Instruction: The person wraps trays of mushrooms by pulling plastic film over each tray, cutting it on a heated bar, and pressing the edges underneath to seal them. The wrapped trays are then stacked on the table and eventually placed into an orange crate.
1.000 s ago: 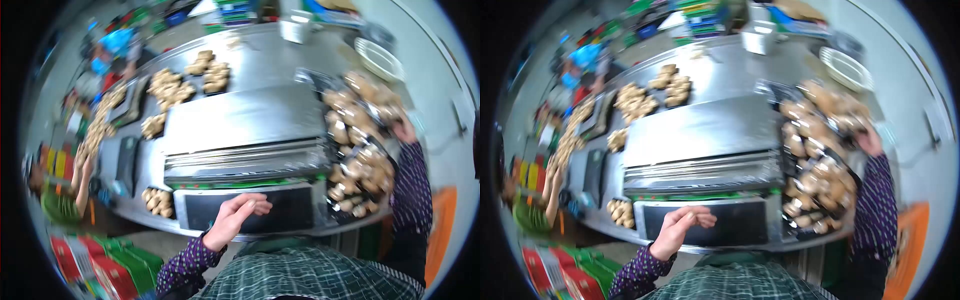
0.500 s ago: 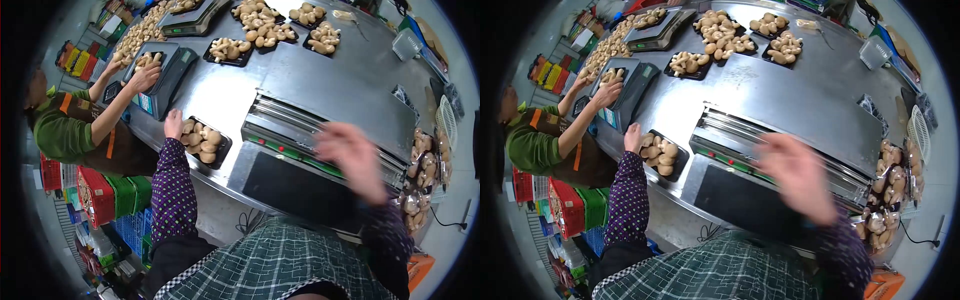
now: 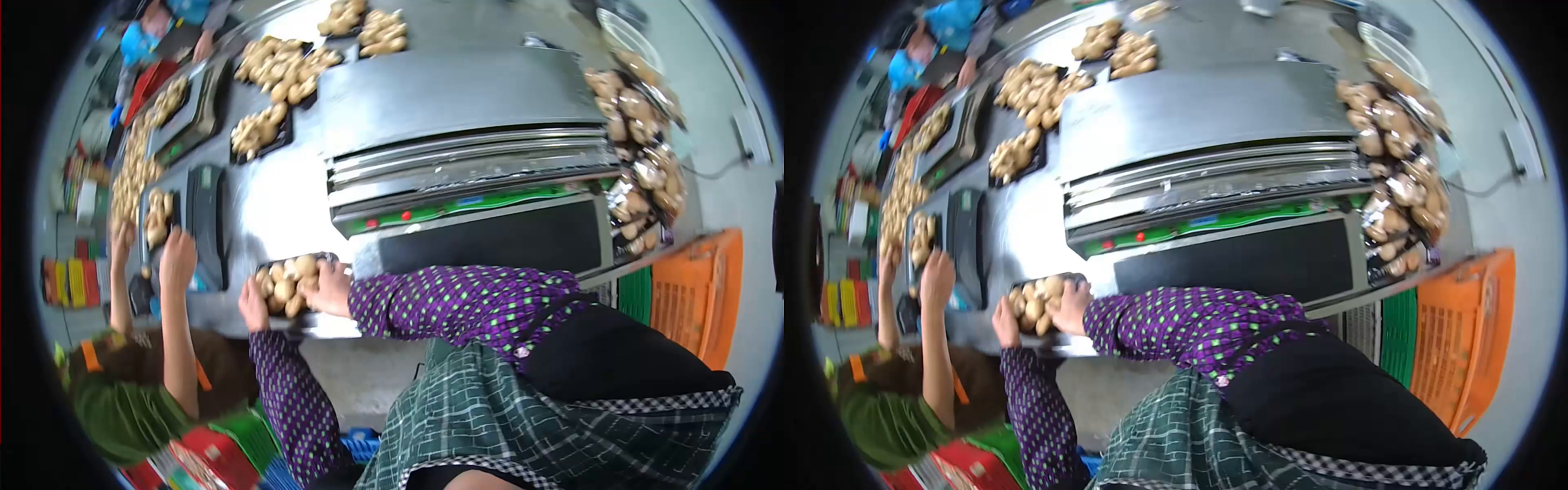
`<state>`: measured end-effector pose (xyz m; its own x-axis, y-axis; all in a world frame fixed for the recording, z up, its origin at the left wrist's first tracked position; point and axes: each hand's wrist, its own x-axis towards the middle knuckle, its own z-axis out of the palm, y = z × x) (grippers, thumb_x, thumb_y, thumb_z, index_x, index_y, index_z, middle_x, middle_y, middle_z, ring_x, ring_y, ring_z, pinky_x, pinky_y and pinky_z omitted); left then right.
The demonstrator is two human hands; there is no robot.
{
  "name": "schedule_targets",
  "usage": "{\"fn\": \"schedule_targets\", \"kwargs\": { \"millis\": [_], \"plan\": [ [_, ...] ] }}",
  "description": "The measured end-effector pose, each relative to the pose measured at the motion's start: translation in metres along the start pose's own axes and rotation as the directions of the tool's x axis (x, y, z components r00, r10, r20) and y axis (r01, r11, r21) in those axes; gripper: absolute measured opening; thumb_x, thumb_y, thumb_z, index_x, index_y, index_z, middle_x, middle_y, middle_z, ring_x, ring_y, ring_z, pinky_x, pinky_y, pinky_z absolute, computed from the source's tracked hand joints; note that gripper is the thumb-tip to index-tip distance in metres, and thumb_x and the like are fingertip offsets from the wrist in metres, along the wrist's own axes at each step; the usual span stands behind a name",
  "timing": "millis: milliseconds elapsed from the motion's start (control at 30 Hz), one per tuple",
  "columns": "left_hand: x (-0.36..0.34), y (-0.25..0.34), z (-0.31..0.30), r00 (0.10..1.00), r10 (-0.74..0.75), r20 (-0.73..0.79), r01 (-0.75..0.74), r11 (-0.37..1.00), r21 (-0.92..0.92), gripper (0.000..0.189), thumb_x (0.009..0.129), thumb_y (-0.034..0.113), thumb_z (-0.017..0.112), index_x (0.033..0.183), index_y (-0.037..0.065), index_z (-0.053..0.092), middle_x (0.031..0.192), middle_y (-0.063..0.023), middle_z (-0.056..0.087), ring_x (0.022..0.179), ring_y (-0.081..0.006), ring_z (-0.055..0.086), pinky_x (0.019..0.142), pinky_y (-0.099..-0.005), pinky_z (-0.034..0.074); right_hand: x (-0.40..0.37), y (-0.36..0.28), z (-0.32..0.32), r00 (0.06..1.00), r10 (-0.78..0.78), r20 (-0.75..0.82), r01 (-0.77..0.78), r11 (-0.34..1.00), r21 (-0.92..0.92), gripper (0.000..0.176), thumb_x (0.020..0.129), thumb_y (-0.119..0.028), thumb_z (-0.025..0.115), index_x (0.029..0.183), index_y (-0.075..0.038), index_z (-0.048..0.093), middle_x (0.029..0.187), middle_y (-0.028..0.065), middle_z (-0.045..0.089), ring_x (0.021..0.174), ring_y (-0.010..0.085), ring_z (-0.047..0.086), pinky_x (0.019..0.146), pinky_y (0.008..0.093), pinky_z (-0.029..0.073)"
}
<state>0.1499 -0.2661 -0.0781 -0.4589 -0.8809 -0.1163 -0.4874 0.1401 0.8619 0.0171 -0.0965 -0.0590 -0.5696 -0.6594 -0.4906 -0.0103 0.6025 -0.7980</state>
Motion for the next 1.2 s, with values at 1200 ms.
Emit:
{"fn": "schedule_targets", "kwargs": {
  "millis": [1200],
  "plan": [
    [-0.066, 0.355, 0.227, 0.792, 0.478, 0.378, -0.59, 0.443, 0.675, 0.045, 0.087, 0.039, 0.053, 0.08, -0.004, 0.064, 0.064, -0.0207, 0.06, 0.056, -0.0314, 0.057, 0.058, -0.0408, 0.045, -0.143, 0.08, -0.528, 0.679, -0.413, -0.608, -0.058, 0.794, -0.605, 0.038, 0.076, -0.04, 0.061, 0.061, -0.004, 0.062, 0.058, 0.0138, 0.059, 0.059, 0.0304, 0.062, 0.052, 0.0411, 0.049]
  ]
}}
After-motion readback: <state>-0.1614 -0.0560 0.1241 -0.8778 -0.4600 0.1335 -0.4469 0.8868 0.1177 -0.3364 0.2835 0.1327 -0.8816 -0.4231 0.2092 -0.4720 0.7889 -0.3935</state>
